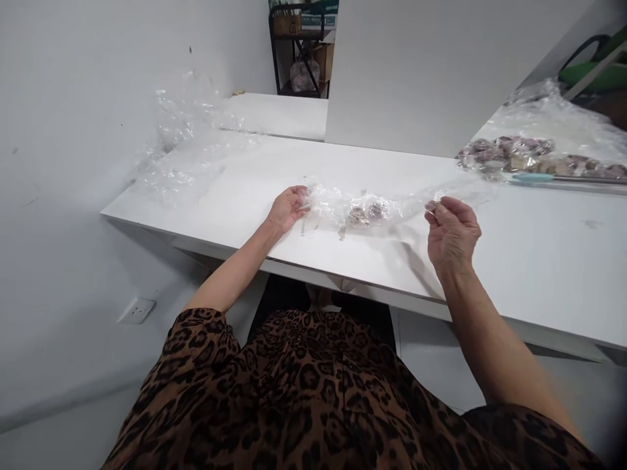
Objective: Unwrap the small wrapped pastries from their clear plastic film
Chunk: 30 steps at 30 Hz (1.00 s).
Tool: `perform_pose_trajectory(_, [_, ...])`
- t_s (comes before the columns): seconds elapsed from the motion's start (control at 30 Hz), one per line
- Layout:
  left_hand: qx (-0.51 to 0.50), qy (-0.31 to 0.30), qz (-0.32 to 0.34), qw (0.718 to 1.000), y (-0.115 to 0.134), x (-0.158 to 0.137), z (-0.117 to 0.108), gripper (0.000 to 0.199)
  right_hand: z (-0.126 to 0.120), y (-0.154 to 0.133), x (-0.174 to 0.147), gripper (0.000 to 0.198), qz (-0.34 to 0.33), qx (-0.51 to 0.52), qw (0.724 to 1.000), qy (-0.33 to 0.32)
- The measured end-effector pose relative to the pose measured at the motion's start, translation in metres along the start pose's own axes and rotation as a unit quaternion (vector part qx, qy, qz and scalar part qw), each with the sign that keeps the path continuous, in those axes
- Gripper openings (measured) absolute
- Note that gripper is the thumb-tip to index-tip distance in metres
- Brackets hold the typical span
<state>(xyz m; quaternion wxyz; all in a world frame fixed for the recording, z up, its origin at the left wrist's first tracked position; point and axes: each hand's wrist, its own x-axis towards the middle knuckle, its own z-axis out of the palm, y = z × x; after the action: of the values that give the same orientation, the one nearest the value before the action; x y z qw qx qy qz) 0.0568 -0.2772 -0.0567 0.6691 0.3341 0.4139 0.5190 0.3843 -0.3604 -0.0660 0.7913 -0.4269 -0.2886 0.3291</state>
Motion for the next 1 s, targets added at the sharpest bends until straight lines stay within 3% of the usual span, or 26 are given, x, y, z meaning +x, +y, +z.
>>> perform_pose_trajectory(0.13, [0.181,0.007,0.081,0.980,0.008,-0.002,-0.004,0.022,-0.005,-0.001,-0.004,0.026,0.006,0.001,1.000,0.005])
perform_pose_trajectory(0.2, [0.298,-0.022,0.171,0.939,0.011,-0.001,0.006,0.020,-0.008,-0.003,-0.006,0.025,0.001,-0.010,1.000,-0.013])
perform_pose_trajectory(0.3, [0.507,-0.124,0.262,0.811,0.009,0.005,0.040,0.027,-0.012,-0.007,-0.010,0.022,-0.015,-0.022,0.999,-0.041])
perform_pose_trajectory(0.37, [0.626,-0.208,0.256,0.707,0.002,0.013,0.071,0.035,-0.012,-0.011,-0.013,0.020,-0.025,-0.027,0.998,-0.058])
perform_pose_trajectory(0.43, [0.697,-0.281,0.225,0.621,-0.008,0.021,0.100,0.047,-0.012,-0.016,-0.015,0.019,-0.034,-0.027,0.997,-0.070])
perform_pose_trajectory(0.5, [0.727,-0.329,0.192,0.572,-0.018,0.028,0.122,0.058,-0.011,-0.020,-0.017,0.019,-0.041,-0.024,0.996,-0.076])
perform_pose_trajectory(0.53, [0.731,-0.340,0.179,0.564,-0.022,0.030,0.129,0.060,-0.011,-0.022,-0.017,0.018,-0.044,-0.022,0.996,-0.077])
perform_pose_trajectory(0.6, [0.724,-0.345,0.157,0.577,-0.029,0.033,0.134,0.049,-0.012,-0.024,-0.016,0.019,-0.046,-0.016,0.996,-0.075])
perform_pose_trajectory(0.63, [0.708,-0.345,0.145,0.599,-0.031,0.033,0.132,0.038,-0.013,-0.025,-0.014,0.019,-0.046,-0.013,0.996,-0.073])
perform_pose_trajectory(0.7, [0.639,-0.336,0.120,0.681,-0.030,0.032,0.125,0.016,-0.016,-0.025,-0.009,0.019,-0.046,-0.011,0.997,-0.061])
perform_pose_trajectory(0.77, [0.536,-0.309,0.099,0.779,-0.024,0.028,0.114,0.015,-0.020,-0.025,-0.001,0.019,-0.044,-0.010,0.998,-0.041])
perform_pose_trajectory(0.83, [0.432,-0.260,0.103,0.858,-0.014,0.023,0.105,0.018,-0.024,-0.023,0.006,0.022,-0.026,-0.016,0.999,-0.019])
perform_pose_trajectory(0.9, [0.361,-0.208,0.118,0.901,-0.005,0.017,0.097,0.017,-0.025,-0.020,0.010,0.027,0.005,-0.033,0.999,0.007])
perform_pose_trajectory(1.0, [0.316,-0.131,0.119,0.932,0.001,0.006,0.092,0.018,-0.015,-0.009,0.005,0.031,0.060,-0.063,0.996,0.016])
